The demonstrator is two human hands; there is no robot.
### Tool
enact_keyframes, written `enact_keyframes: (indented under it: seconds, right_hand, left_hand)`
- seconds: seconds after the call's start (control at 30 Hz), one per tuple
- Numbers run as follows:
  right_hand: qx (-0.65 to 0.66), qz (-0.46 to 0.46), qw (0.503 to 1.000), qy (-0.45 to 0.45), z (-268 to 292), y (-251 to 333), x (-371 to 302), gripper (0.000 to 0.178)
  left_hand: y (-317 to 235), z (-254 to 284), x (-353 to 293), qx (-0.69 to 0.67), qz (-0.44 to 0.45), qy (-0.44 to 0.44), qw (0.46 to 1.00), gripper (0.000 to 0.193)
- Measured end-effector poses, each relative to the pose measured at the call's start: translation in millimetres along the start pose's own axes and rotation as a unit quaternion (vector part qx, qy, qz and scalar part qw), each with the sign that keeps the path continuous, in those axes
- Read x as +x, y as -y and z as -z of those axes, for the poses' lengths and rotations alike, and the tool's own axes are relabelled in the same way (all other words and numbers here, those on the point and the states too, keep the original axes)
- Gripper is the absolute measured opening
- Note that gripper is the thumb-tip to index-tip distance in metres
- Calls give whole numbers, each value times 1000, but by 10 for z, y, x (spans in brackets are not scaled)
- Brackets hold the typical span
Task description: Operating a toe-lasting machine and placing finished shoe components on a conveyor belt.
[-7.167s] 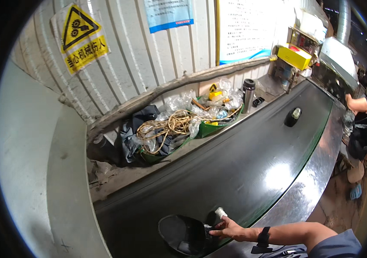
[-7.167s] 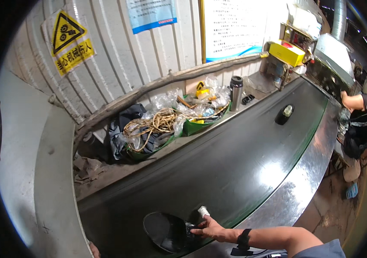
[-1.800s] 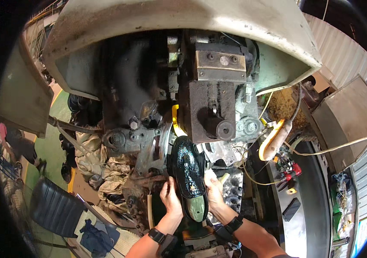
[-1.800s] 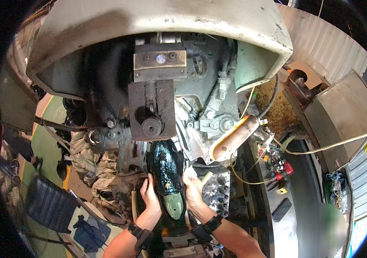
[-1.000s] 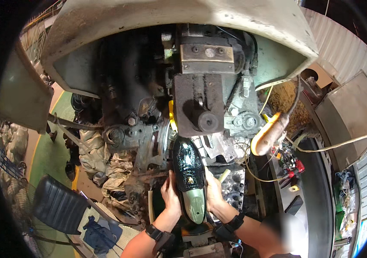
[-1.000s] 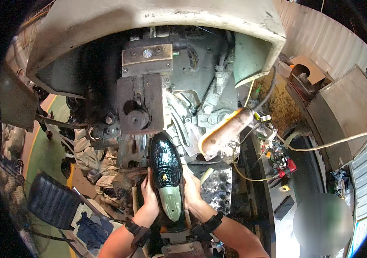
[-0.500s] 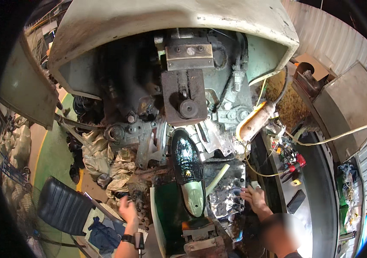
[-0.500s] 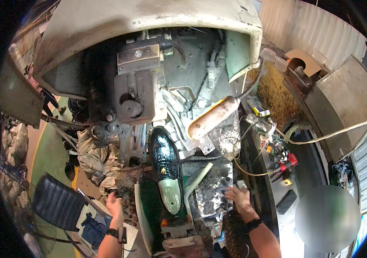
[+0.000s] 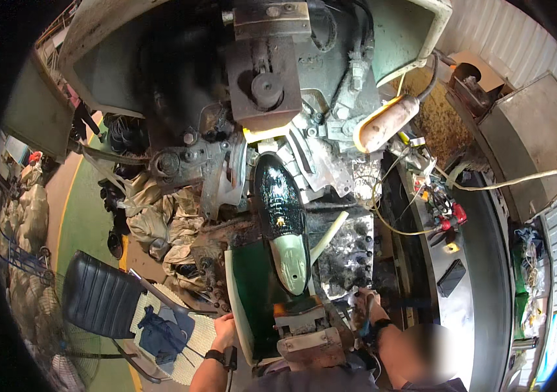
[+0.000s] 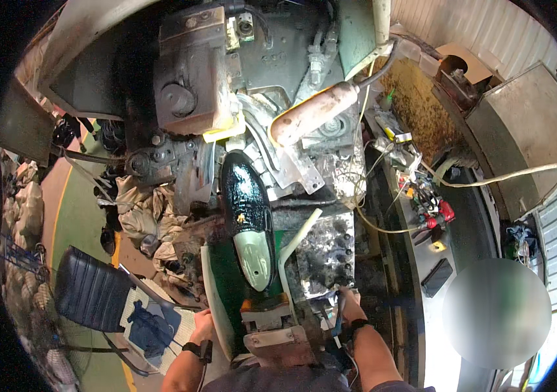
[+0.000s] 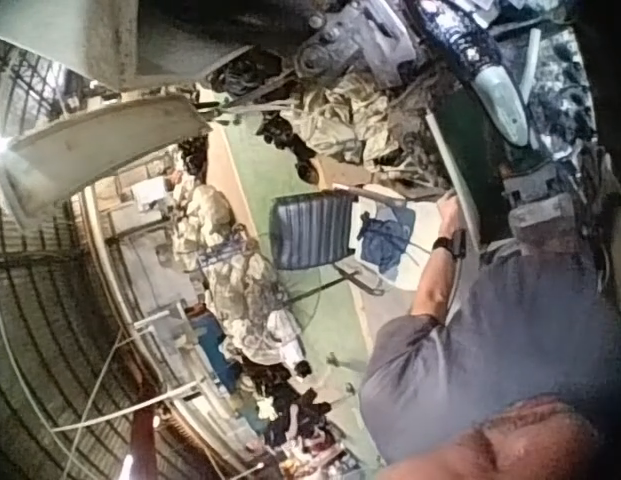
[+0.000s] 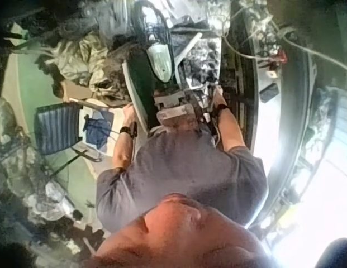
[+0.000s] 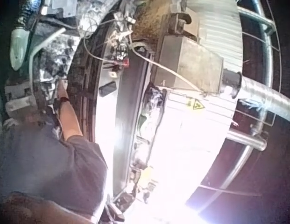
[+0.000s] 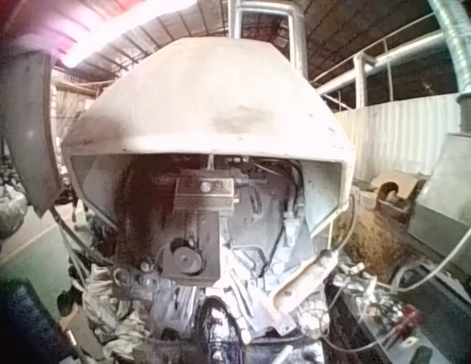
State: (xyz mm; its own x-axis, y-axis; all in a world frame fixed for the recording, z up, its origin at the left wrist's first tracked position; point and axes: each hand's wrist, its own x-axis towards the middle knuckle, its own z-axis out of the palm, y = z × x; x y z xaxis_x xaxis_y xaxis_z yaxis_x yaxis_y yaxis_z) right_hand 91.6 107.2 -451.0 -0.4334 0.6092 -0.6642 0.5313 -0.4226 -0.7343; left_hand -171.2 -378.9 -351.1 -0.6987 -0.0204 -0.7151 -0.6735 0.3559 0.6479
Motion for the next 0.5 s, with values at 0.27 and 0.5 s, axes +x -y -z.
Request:
enact_keyframes:
  seconds: [0.27,0.5]
  right_hand:
    - [144,43,967,-203,-155,744,-35,24]
    - [-192,24,981,-27,-29,1937,-525,33]
  left_hand:
    - [-298,-67,-63,-6,-256,-178,950,36]
    - [-965,191,-160,-2,-328,-231,916,29]
